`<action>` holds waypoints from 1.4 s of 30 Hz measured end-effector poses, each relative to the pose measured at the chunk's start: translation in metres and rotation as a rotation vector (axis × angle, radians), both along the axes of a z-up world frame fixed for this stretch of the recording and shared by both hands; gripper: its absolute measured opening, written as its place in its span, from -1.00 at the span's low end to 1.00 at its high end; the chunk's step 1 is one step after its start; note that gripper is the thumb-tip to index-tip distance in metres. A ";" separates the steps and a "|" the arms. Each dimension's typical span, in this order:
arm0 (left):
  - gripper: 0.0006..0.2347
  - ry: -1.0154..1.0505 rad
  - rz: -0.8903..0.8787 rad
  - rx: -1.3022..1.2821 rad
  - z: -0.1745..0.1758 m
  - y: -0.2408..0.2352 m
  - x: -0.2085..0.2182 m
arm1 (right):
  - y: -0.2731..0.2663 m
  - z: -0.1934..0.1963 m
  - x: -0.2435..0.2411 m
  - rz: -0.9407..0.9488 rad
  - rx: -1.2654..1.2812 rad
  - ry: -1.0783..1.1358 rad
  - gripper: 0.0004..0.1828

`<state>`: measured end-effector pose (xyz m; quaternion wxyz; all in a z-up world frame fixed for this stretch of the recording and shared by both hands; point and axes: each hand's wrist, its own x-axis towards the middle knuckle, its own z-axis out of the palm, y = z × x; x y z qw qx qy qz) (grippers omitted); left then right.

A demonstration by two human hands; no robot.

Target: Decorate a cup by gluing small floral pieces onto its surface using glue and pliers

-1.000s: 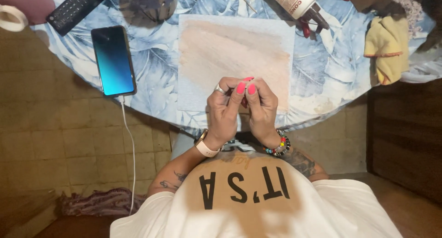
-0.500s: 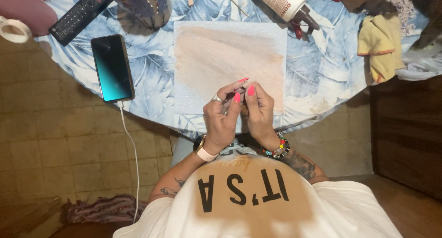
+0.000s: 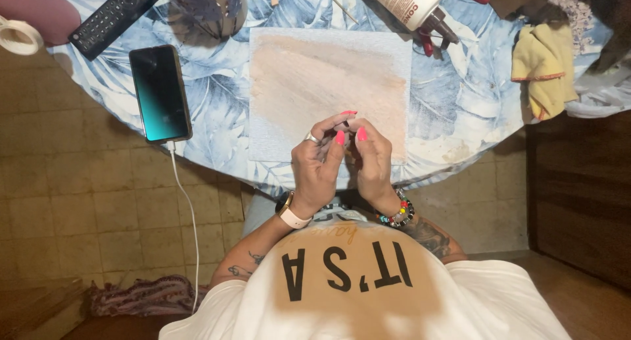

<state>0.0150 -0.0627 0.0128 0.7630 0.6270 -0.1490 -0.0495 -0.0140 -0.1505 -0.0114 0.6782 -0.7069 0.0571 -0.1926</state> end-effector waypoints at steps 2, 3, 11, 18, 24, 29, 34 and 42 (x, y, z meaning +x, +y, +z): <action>-0.77 0.000 -0.002 0.001 0.000 0.001 0.001 | 0.000 0.001 0.000 0.005 0.001 0.004 -0.62; -0.77 -0.001 -0.005 0.003 0.000 0.002 0.001 | 0.000 0.001 -0.001 0.010 0.003 0.007 -0.62; -0.78 -0.019 0.006 0.068 0.002 0.008 0.002 | 0.004 0.003 -0.001 0.040 0.006 0.020 -0.64; -0.80 -0.064 0.074 0.171 0.003 0.026 0.000 | 0.017 -0.001 -0.003 0.078 -0.012 0.022 -0.66; -0.78 -0.096 0.099 0.197 0.004 0.043 0.000 | 0.035 -0.007 -0.004 0.108 0.007 0.043 -0.70; -0.78 -0.113 0.116 0.184 -0.002 0.051 0.003 | 0.043 -0.011 -0.002 0.118 -0.001 0.041 -0.73; -0.79 -0.125 0.128 0.166 -0.003 0.053 0.003 | 0.046 -0.001 0.001 0.111 -0.022 0.071 -0.74; -0.81 -0.121 0.111 0.134 -0.004 0.052 0.006 | 0.045 0.000 0.001 0.096 0.054 0.105 -0.75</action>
